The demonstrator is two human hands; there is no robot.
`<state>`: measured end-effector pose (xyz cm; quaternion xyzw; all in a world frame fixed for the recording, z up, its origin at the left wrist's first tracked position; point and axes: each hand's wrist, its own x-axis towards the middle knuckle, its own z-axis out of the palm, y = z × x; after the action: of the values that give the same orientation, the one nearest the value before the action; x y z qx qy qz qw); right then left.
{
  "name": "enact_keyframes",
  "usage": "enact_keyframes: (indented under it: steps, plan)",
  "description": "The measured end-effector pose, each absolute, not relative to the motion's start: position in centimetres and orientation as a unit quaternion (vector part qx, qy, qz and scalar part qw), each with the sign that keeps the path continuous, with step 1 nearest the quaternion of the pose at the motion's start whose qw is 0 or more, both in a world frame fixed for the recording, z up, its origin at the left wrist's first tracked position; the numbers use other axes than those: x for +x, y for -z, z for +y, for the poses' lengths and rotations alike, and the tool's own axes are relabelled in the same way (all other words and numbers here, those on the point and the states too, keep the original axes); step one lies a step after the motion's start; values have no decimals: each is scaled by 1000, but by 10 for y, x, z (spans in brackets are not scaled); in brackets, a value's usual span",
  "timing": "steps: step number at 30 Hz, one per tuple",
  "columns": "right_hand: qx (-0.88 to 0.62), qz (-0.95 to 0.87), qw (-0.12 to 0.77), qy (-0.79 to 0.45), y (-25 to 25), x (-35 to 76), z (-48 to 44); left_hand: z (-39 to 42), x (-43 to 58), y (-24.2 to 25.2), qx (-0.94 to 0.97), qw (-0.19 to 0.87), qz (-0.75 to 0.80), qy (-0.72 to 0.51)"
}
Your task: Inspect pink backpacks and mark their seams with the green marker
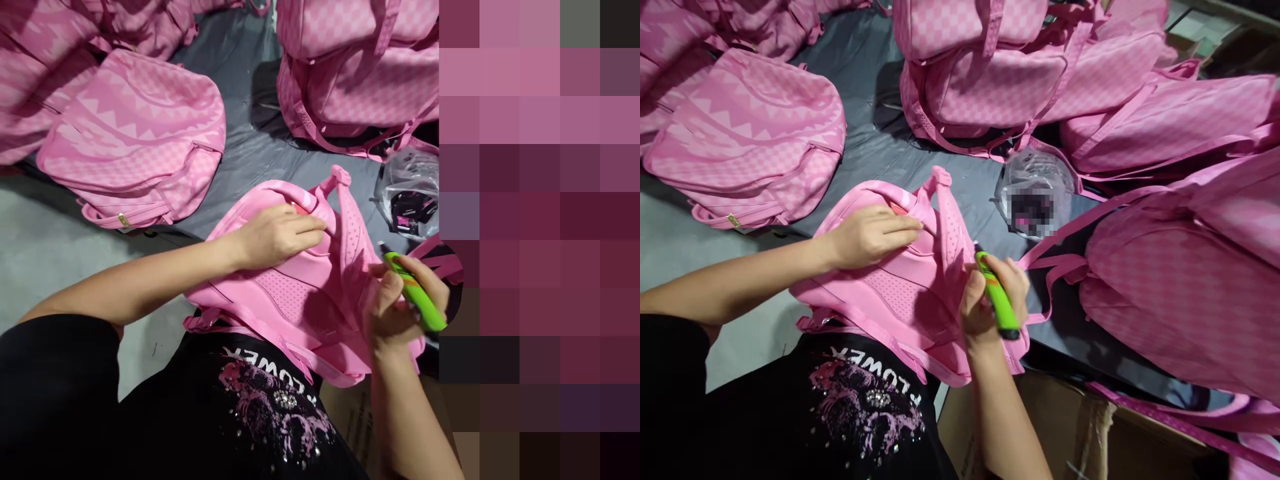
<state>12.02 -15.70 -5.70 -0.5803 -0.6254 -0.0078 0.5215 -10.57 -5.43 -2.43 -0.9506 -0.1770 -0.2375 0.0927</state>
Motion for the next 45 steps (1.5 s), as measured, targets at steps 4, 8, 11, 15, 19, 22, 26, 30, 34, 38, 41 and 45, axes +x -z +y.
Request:
enact_keyframes:
  steps: [4,8,11,15,19,22,26,30,34,38,41,45]
  plan:
    - [-449,-701,553,35,63,87,-162,-38,-108,1,-933,81,-252,245]
    - [-454,-756,472,-11,78,65,-131,-13,-97,-3,-918,23,-342,200]
    - [-465,-742,482,30,84,60,-112,5,-88,-2,-923,16,-372,102]
    - [-438,-738,512,30,86,56,-122,23,-80,3,-912,-34,-405,55]
    - [-434,-751,497,8,93,64,-136,24,-79,13,-932,-32,-357,43]
    - [-422,-754,504,4,99,74,-134,15,-82,16,-949,24,-314,35]
    - [-422,-735,531,-5,105,80,-131,-1,-82,17,-949,96,-299,-14]
    - [-418,-725,547,-15,106,78,-135,-13,-77,18,-936,120,-328,-43]
    - [-417,-739,529,-18,107,81,-136,-18,-74,17,-933,119,-339,-24]
    - [-466,-720,514,-19,107,86,-136,-15,-75,18,-936,114,-331,-16]
    - [-488,-705,514,-26,106,86,-135,-11,-74,21,-940,105,-323,-31]
    - [-497,-688,526,-52,106,84,-133,-11,-70,22,-933,111,-338,-56]
